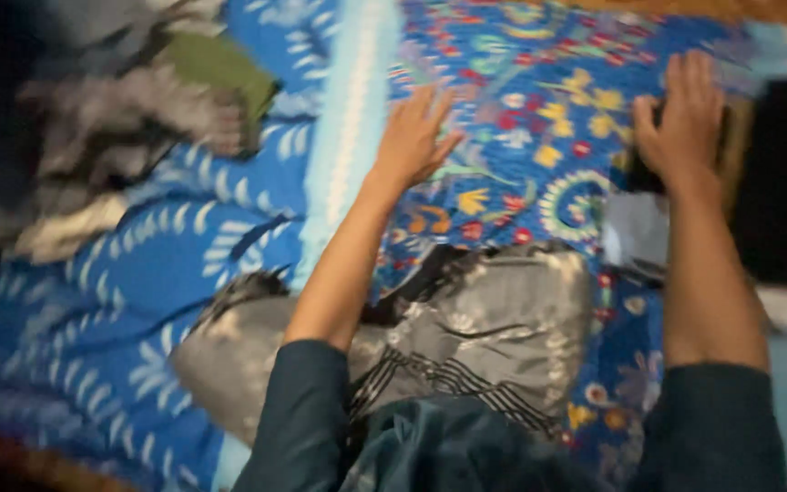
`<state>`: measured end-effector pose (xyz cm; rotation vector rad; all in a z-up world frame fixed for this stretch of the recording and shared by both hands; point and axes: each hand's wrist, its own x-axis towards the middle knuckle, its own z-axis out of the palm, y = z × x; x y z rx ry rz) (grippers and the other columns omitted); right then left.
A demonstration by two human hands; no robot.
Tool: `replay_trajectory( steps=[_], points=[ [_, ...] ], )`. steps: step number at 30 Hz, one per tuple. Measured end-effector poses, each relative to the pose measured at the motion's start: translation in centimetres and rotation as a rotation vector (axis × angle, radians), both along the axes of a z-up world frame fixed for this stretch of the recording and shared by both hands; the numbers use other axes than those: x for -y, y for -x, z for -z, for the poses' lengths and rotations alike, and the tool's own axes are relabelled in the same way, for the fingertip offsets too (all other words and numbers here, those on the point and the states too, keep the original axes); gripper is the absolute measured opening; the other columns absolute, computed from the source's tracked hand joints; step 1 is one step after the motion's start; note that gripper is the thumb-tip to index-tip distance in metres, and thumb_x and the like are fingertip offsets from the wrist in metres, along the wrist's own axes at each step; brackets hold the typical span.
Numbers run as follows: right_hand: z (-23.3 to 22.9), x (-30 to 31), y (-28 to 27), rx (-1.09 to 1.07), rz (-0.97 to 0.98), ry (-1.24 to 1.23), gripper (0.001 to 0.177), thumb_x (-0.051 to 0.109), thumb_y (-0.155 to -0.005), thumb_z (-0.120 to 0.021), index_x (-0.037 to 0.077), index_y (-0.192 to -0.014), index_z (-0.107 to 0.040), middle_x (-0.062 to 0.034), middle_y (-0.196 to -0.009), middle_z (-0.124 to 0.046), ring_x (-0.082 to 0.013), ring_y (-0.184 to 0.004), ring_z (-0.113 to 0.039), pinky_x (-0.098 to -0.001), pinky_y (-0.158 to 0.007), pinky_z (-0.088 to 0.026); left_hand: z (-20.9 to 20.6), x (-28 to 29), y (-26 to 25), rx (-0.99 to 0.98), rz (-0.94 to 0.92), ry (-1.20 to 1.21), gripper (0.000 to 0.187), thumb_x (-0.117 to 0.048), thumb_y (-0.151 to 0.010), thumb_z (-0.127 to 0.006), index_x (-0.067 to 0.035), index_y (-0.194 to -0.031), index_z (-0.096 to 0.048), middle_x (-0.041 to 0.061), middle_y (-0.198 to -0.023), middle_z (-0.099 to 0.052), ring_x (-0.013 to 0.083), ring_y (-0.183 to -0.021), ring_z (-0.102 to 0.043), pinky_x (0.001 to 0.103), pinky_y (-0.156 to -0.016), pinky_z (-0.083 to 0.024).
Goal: The recorder is folding different pieces of clothing including jeans and a plaid shirt while sitting on a bed.
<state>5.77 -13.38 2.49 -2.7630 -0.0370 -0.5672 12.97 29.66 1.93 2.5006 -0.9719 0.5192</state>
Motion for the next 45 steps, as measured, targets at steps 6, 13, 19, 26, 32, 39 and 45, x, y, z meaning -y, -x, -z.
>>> replay_trajectory(
  steps=[6,13,19,26,32,39,45],
  points=[
    [-2.7,-14.0,-6.2,0.088,-0.236,0.097,0.057,0.025,-0.106,-0.07,-0.001,-0.152,-0.049,-0.03,-0.163,-0.042,-0.049,-0.157,-0.037,-0.0585,-0.128,-0.028,-0.5,-8.7,-1.1,0.045,-0.242,-0.019,0.075,-0.048,-0.093,-0.07,-0.015,-0.153,-0.037,0.024,-0.15,-0.045,0.0425,-0.14,-0.044,0.059,-0.109,-0.038],
    [-1.7,-30.7,-14.1,0.111,-0.502,0.068,0.056,0.023,-0.102,-0.075,0.001,-0.148,-0.051,-0.0293,-0.156,-0.047,-0.0474,-0.148,-0.044,-0.0552,-0.128,-0.035,2.0,-24.2,-1.8,-0.059,-0.47,-0.026,0.081,-0.049,-0.093,-0.071,-0.014,-0.156,-0.035,0.029,-0.153,-0.041,0.0431,-0.142,-0.04,0.059,-0.112,-0.037],
    [1.1,-45.6,-18.5,0.094,-0.708,0.014,0.061,0.025,-0.1,-0.078,0.002,-0.151,-0.054,-0.0288,-0.15,-0.05,-0.0483,-0.143,-0.047,-0.0543,-0.122,-0.039,3.8,-37.0,-2.2,-0.138,-0.689,-0.048,0.085,-0.045,-0.088,-0.075,-0.01,-0.155,-0.036,0.028,-0.153,-0.041,0.043,-0.144,-0.038,0.056,-0.111,-0.037],
    [6.0,-57.9,-20.6,-0.087,-0.845,-0.056,0.066,0.027,-0.094,-0.081,0.007,-0.151,-0.054,-0.0276,-0.15,-0.052,-0.0475,-0.137,-0.05,-0.0519,-0.115,-0.043,7.5,-47.7,-3.2,-0.096,-0.884,-0.087,0.092,-0.038,-0.087,-0.082,-0.012,-0.159,-0.031,0.027,-0.159,-0.033,0.0448,-0.144,-0.036,0.057,-0.113,-0.035],
    [9.4,-62.4,-20.9,-0.146,-0.875,-0.02,0.069,0.031,-0.091,-0.083,0.011,-0.151,-0.055,-0.0279,-0.15,-0.049,-0.048,-0.136,-0.048,-0.0533,-0.111,-0.043,9.4,-52.9,-5.5,-0.119,-1.051,-0.105,0.093,-0.031,-0.09,-0.08,-0.013,-0.163,-0.025,0.023,-0.158,-0.038,0.0416,-0.138,-0.043,0.054,-0.109,-0.04],
    [10.1,-63.6,-20.1,-0.129,-0.786,0.059,0.055,0.034,-0.088,-0.085,0.019,-0.138,-0.068,-0.0194,-0.145,-0.054,-0.0425,-0.132,-0.049,-0.0533,-0.1,-0.047,11.6,-54.5,-7.9,-0.061,-1.072,-0.129,0.066,-0.033,-0.104,-0.074,-0.014,-0.157,-0.04,0.017,-0.148,-0.051,0.0393,-0.123,-0.052,0.055,-0.097,-0.044],
    [10.0,-63.6,-19.4,-0.119,-0.773,0.098,0.035,0.03,-0.09,-0.083,0.02,-0.122,-0.074,-0.0119,-0.136,-0.06,-0.0358,-0.128,-0.054,-0.0507,-0.095,-0.048,6.7,-54.2,-9.0,0.101,-1.079,-0.135,0.053,-0.04,-0.094,-0.077,-0.011,-0.135,-0.062,0.023,-0.131,-0.057,0.0437,-0.122,-0.053,0.056,-0.091,-0.043]
  ],
)
